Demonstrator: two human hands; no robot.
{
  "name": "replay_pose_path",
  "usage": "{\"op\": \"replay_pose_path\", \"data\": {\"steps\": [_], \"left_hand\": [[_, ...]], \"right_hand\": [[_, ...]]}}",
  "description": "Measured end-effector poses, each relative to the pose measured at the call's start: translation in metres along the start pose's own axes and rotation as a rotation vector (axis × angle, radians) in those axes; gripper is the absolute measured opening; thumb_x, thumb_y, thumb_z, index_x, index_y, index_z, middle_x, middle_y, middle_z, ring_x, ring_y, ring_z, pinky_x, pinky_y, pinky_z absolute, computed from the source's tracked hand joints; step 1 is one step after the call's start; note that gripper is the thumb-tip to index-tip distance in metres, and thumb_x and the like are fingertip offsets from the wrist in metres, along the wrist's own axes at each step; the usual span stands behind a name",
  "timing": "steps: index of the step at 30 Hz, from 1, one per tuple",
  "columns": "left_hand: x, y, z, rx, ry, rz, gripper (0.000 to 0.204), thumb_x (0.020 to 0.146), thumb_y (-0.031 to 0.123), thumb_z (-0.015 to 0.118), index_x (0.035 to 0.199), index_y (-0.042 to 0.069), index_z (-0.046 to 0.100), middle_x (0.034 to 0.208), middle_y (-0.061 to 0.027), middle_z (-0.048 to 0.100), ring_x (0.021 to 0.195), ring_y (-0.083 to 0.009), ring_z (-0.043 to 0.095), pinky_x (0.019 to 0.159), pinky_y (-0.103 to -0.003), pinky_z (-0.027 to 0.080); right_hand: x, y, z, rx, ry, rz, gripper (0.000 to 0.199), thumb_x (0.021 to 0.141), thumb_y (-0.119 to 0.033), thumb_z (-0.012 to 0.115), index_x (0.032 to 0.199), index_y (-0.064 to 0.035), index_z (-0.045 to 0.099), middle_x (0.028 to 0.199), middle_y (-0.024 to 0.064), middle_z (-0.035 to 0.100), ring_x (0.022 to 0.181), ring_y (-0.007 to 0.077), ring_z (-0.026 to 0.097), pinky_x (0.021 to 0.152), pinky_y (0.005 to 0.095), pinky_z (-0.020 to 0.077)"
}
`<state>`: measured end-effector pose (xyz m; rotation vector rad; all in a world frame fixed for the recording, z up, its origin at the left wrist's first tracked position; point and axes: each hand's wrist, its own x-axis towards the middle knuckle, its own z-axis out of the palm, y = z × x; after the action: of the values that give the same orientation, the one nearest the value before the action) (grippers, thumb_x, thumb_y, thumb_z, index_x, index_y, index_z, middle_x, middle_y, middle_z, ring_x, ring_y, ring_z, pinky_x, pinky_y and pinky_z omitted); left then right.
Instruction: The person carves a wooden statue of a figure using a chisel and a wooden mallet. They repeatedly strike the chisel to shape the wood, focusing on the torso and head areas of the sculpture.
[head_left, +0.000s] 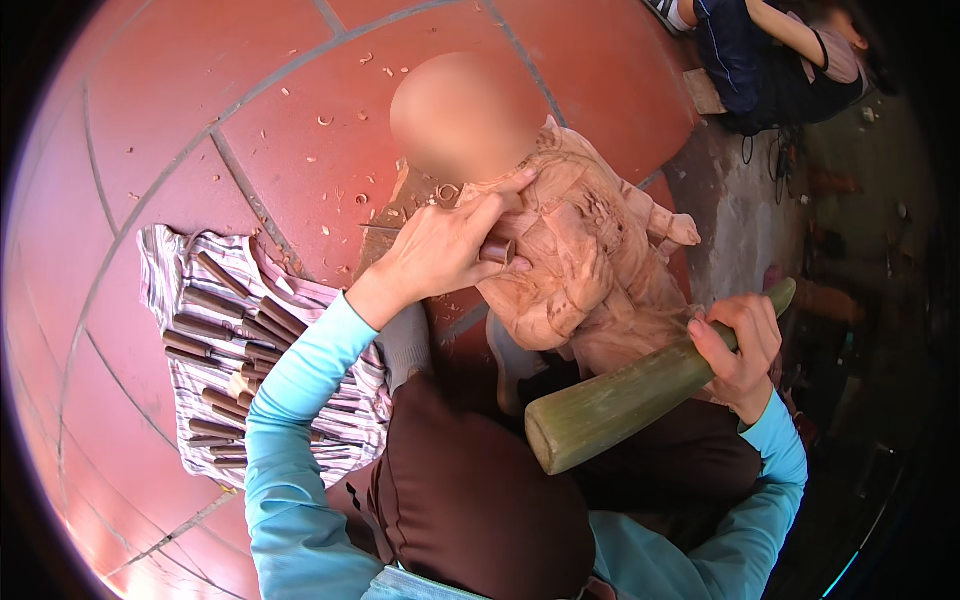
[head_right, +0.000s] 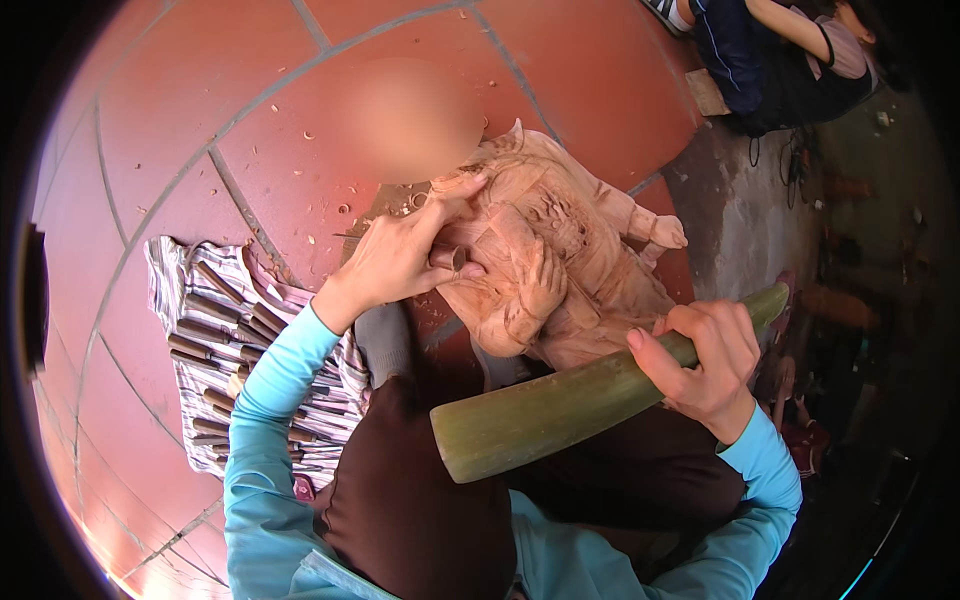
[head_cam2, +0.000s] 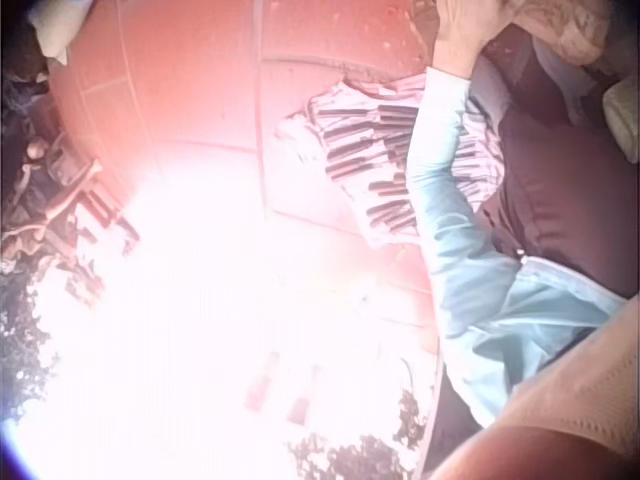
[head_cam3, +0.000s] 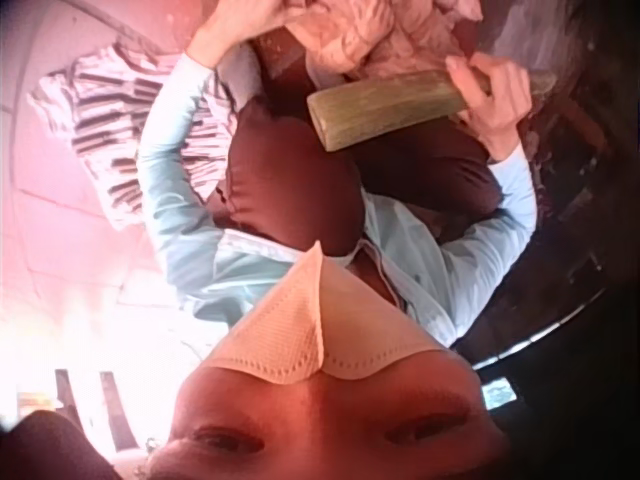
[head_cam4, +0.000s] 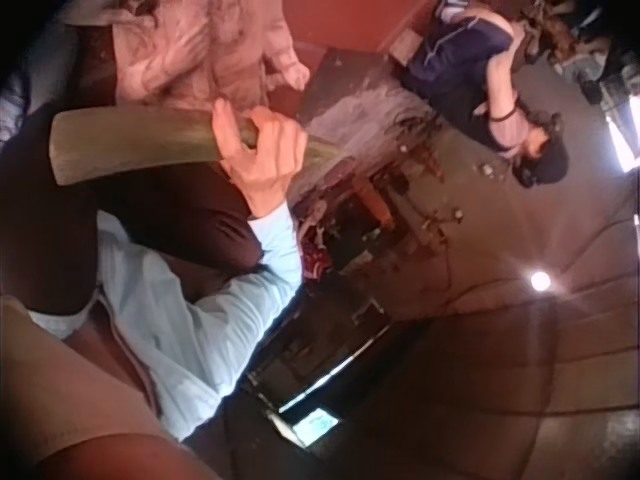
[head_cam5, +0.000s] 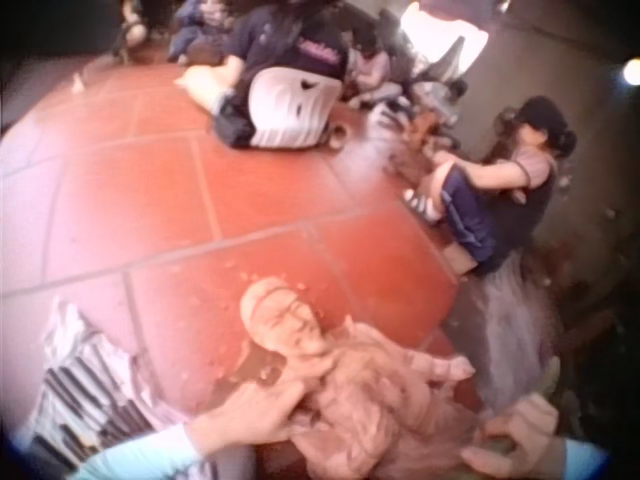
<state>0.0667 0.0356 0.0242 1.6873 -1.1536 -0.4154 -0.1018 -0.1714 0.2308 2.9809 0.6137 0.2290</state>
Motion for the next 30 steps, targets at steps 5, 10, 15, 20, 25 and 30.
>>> {"op": "replay_pose_path", "data": {"steps": [5, 10, 15, 20, 25, 30], "left_hand": [[0.002, -0.010, -0.013, 0.225, -0.052, -0.114, 0.057, 0.079, 0.049, 0.069, 0.112, 0.007, 0.048, 0.067, -0.0096, 0.063, 0.067, -0.0308, 0.067, 0.059, -0.038, 0.052], [-0.088, -0.023, -0.026, 0.885, -0.171, -0.447, 0.041, 0.080, 0.040, 0.069, 0.092, 0.004, 0.053, 0.062, -0.0152, 0.062, 0.061, -0.0358, 0.064, 0.054, -0.042, 0.052], [-0.239, -0.017, -0.043, 0.701, 0.123, -0.948, 0.032, 0.083, 0.032, 0.067, 0.080, 0.004, 0.052, 0.070, -0.0182, 0.063, 0.065, -0.0416, 0.062, 0.057, -0.048, 0.049], [-0.374, 0.024, -0.031, 0.796, 0.289, -1.331, 0.033, 0.089, 0.028, 0.061, 0.089, -0.002, 0.046, 0.085, -0.0232, 0.059, 0.082, -0.0407, 0.061, 0.067, -0.048, 0.049], [-0.429, 0.045, 0.006, 0.466, 0.642, -1.350, 0.035, 0.094, 0.027, 0.054, 0.096, -0.003, 0.037, 0.088, -0.0324, 0.058, 0.086, -0.0499, 0.056, 0.070, -0.052, 0.045], [-0.418, 0.019, 0.049, 0.227, 0.728, -1.400, 0.046, 0.088, 0.023, 0.060, 0.112, -0.005, 0.031, 0.083, -0.0373, 0.060, 0.086, -0.0532, 0.058, 0.073, -0.054, 0.048]], "right_hand": [[0.004, -0.003, -0.005, 0.077, 0.027, -0.027, 0.047, 0.065, -0.005, 0.072, 0.108, -0.0208, 0.061, 0.080, 0.0024, 0.054, 0.065, 0.0211, 0.054, 0.055, 0.0310, 0.0401], [-0.003, 0.001, -0.022, 0.089, 0.069, 0.010, 0.050, 0.065, -0.002, 0.073, 0.112, -0.0157, 0.059, 0.082, 0.0065, 0.055, 0.066, 0.0231, 0.054, 0.057, 0.0324, 0.0413], [-0.030, -0.002, -0.020, 0.229, 0.245, 0.270, 0.044, 0.073, 0.002, 0.073, 0.113, -0.0042, 0.056, 0.087, 0.0104, 0.058, 0.070, 0.0270, 0.056, 0.063, 0.0378, 0.0460], [-0.065, 0.015, -0.013, 0.256, 0.208, 0.439, 0.037, 0.082, 0.011, 0.066, 0.116, 0.0078, 0.053, 0.091, 0.0063, 0.059, 0.079, 0.0094, 0.052, 0.080, 0.0228, 0.0445], [-0.047, 0.005, -0.013, 0.327, 0.260, 0.380, 0.047, 0.084, 0.010, 0.063, 0.128, 0.0088, 0.047, 0.089, 0.0045, 0.056, 0.079, 0.0086, 0.049, 0.082, 0.0216, 0.0429], [-0.053, 0.007, -0.008, 0.375, 0.255, 0.403, 0.036, 0.084, 0.009, 0.064, 0.118, 0.0073, 0.052, 0.089, 0.0039, 0.057, 0.081, 0.0087, 0.051, 0.082, 0.0217, 0.0435]]}}
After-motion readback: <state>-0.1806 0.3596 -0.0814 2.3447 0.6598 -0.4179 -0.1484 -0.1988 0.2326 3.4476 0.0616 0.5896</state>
